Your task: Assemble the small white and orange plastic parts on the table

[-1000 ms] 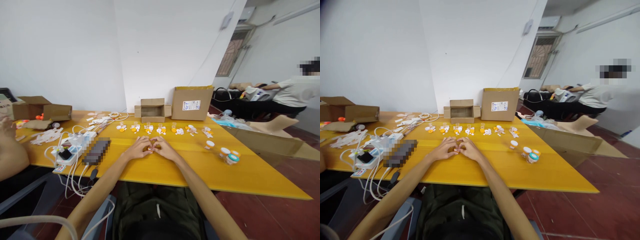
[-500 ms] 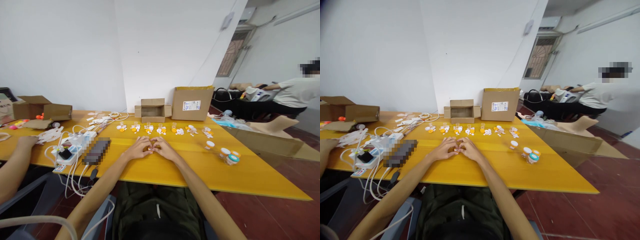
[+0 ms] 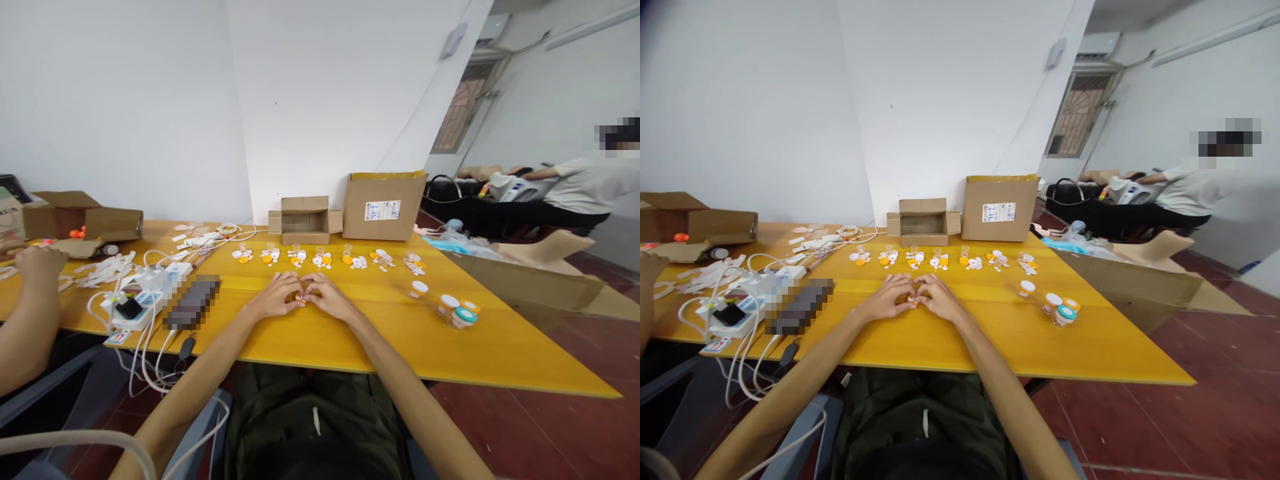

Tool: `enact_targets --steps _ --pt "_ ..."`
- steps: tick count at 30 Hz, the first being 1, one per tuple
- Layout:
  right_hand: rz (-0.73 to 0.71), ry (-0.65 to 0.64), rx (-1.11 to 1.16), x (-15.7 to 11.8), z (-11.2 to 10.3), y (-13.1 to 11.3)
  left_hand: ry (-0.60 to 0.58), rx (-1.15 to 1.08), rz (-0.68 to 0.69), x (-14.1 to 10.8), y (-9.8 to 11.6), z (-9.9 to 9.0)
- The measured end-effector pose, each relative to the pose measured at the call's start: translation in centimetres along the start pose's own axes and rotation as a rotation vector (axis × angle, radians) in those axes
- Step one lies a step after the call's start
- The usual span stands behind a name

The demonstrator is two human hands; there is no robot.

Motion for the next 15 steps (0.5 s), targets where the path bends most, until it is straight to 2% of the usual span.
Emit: enact_targets --steps 15 --pt "-0.021 0.018 -0.034 -0.08 0.06 -0.22 0.013 0.011 0.018 0.04 0.06 -0.1"
Point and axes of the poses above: each hand's wrist, its own x-axis towards the middle knuckle, its own z-axis out of the palm, y = z × x, the point moved 8 cm from there along x, towards the middle knuckle, and after that the axes turned 15 degrees about z, right-handed, at the moved point
